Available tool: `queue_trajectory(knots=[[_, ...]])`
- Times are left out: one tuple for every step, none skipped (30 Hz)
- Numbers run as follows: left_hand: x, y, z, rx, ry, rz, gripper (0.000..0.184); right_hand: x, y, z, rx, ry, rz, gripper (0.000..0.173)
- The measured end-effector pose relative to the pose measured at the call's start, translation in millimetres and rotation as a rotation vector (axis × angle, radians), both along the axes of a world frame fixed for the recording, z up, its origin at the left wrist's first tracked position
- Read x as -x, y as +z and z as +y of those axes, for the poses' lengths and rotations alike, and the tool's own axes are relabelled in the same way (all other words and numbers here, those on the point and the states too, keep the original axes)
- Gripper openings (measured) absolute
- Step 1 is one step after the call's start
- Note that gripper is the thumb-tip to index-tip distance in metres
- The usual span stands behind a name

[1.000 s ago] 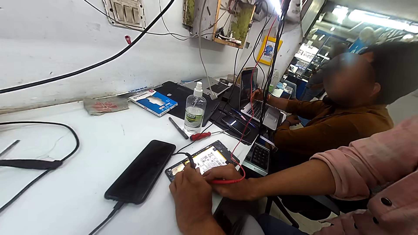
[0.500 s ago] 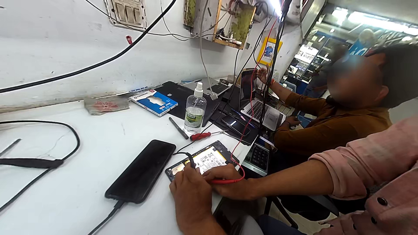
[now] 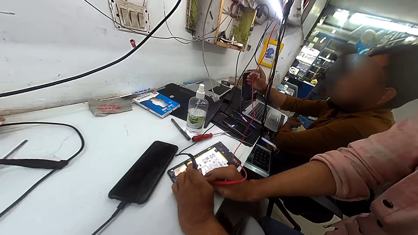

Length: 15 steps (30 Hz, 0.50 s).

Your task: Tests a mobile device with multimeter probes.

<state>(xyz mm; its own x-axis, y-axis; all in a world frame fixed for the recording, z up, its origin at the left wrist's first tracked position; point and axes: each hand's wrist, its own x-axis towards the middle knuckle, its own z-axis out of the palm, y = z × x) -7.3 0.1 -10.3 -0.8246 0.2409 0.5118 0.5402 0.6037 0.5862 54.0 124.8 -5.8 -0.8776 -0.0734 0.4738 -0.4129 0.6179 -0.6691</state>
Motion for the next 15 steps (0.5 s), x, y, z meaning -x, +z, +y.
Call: queue_trajectory(knots=[[-0.4, 0.3, -0.4, 0.005, 0.000, -0.006, 0.025, -0.4, -0.5, -0.7, 0.001, -0.004, 0.001, 0.012], [-0.6, 0.7, -0.6, 0.009, -0.001, -0.010, 0.024, -0.6, -0.7, -0.9, 0.001, -0.007, 0.001, 0.012], [-0.6, 1.2, -0.5, 0.010, -0.004, -0.015, 0.024, -0.7, -0.6, -0.7, 0.002, -0.007, 0.000, 0.012], [-0.5, 1.6, -0.4, 0.008, -0.006, -0.017, 0.024, -0.7, -0.5, -0.5, 0.001, -0.007, 0.000, 0.012], [-0.5, 1.5, -0.3, 0.005, -0.005, -0.014, 0.024, -0.7, -0.4, -0.6, -0.001, -0.009, 0.000, 0.012], [-0.5, 0.9, -0.4, 0.000, -0.004, -0.011, 0.023, -0.7, -0.6, -0.8, -0.002, -0.009, 0.001, 0.012], [-0.5, 0.3, -0.4, -0.003, -0.001, -0.006, 0.024, -0.5, -0.7, -0.8, -0.002, -0.007, 0.002, 0.012], [-0.5, 0.2, -0.5, -0.004, 0.001, -0.004, 0.024, -0.3, -0.6, -0.8, -0.004, -0.005, 0.003, 0.012], [-0.7, 0.4, -0.6, -0.002, 0.002, -0.005, 0.025, -0.4, 0.0, -0.8, -0.006, -0.004, 0.001, 0.013], [-1.0, 0.7, -0.7, 0.002, 0.002, -0.010, 0.025, -0.6, 0.5, -1.0, -0.006, -0.006, -0.001, 0.013], [-1.2, 0.9, -0.8, 0.005, 0.001, -0.015, 0.025, -1.0, 0.9, -1.3, -0.005, -0.007, -0.003, 0.012], [-1.2, 0.7, -0.7, 0.004, 0.004, -0.011, 0.025, -1.2, 0.9, -1.6, -0.001, -0.006, -0.004, 0.012], [-1.0, 0.2, -0.5, 0.002, 0.006, -0.002, 0.024, -1.3, 0.6, -1.6, 0.003, -0.005, -0.006, 0.012], [-0.8, -0.2, -0.5, 0.005, 0.009, 0.008, 0.024, -1.3, 0.0, -1.4, 0.005, -0.003, -0.004, 0.012], [-0.4, -0.6, -0.4, 0.009, 0.011, 0.015, 0.024, -1.2, -0.7, -1.3, 0.007, -0.001, -0.002, 0.012]])
